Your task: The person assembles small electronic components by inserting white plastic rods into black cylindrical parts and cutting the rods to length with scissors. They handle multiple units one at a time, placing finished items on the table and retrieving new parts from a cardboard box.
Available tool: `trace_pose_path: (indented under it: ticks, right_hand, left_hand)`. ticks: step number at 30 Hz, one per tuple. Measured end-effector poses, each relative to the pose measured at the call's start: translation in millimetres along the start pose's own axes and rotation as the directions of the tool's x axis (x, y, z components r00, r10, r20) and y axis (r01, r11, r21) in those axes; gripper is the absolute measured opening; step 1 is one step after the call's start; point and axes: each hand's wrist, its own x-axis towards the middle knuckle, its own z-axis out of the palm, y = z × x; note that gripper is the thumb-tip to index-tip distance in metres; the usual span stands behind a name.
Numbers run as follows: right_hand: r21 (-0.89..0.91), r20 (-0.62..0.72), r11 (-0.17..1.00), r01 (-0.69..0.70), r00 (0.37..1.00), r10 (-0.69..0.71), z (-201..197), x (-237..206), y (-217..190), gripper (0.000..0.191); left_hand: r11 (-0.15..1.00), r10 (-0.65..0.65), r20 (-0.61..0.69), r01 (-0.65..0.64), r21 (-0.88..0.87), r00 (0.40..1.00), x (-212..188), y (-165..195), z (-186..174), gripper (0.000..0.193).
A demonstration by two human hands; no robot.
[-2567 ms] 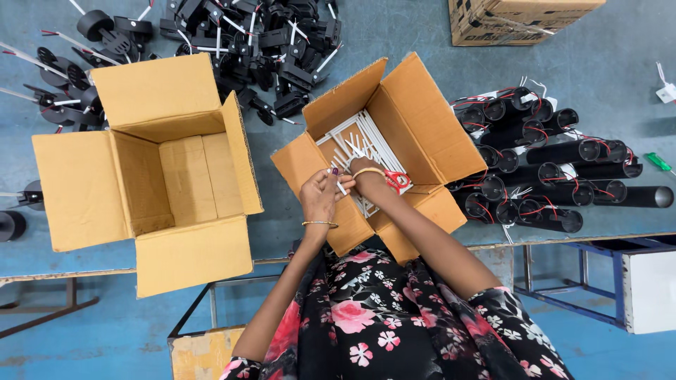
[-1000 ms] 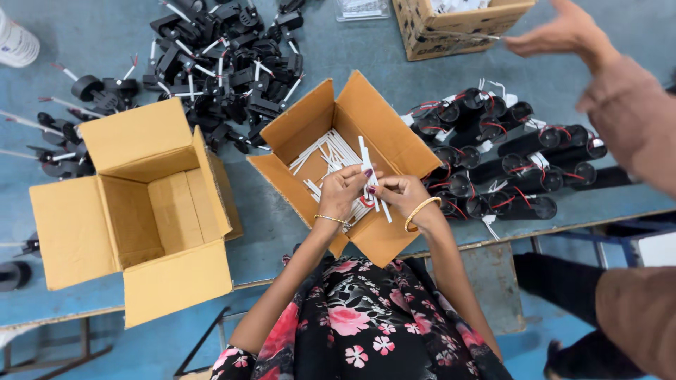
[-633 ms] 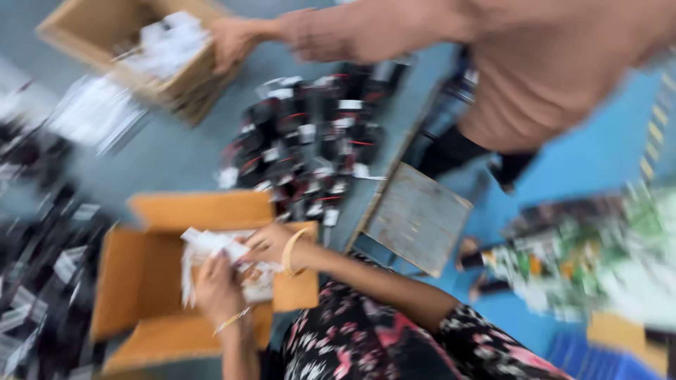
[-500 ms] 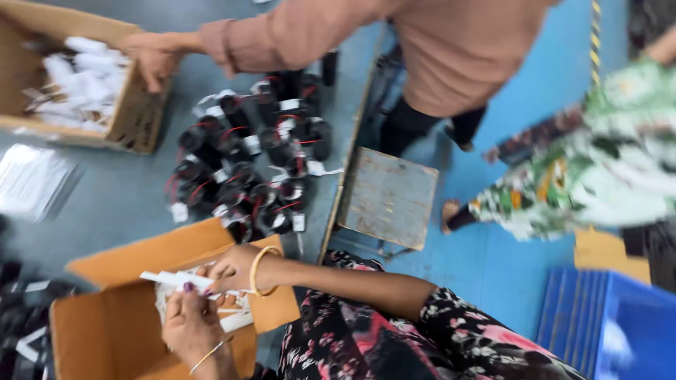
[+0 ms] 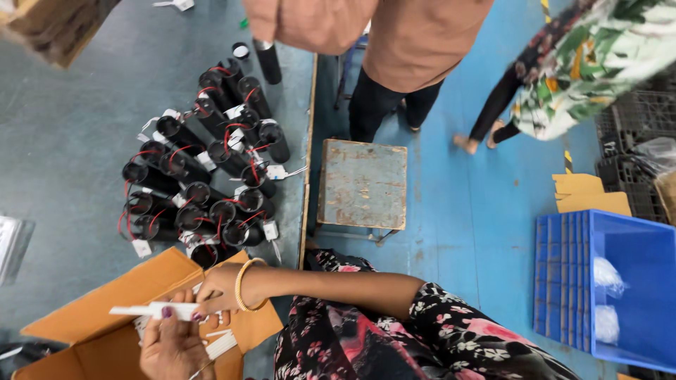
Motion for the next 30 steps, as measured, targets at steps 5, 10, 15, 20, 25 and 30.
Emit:
trace_pose_path:
  ticks: [5, 10, 15, 20, 25, 30]
  right_hand:
    - [0.008, 0.030, 1.000, -0.005, 1.000, 0.005, -2, 3, 2, 0.032]
    - [-0.045, 0.042, 0.998, 0.035, 0.999, -0.033, -1, 4, -3, 0.034]
    - [0.030, 0.106, 0.999, -0.011, 0.994, 0.008, 0, 4, -7, 0.039]
    - [-0.228, 0.043, 0.973, 0.022, 0.999, -0.013, 6, -1, -17, 0.037]
    - [-0.531, 0.115, 0.847, -0.024, 0.988, 0.101, -7, -40, -31, 0.043]
    - [-0.336, 0.003, 0.941, 0.029, 1.000, -0.029, -39, -84, -46, 0.037]
  left_hand:
    - [0.993, -0.053, 0.027, 0.055, -0.105, 0.998, 9, -8, -27, 0.025]
    - [0.994, -0.052, 0.048, 0.056, -0.091, 0.997, 6, -8, -33, 0.027]
    - [1.000, 0.013, 0.022, -0.013, 0.009, 1.000, 1, -6, -24, 0.035]
    - [0.999, 0.027, -0.033, -0.026, 0.021, 0.999, -2, -3, -22, 0.034]
    - [0.998, -0.064, -0.032, 0.063, -0.027, 0.997, -6, -21, -41, 0.031]
    - [0.946, -0.181, -0.014, 0.178, 0.269, 0.983, -40, -68, -39, 0.030]
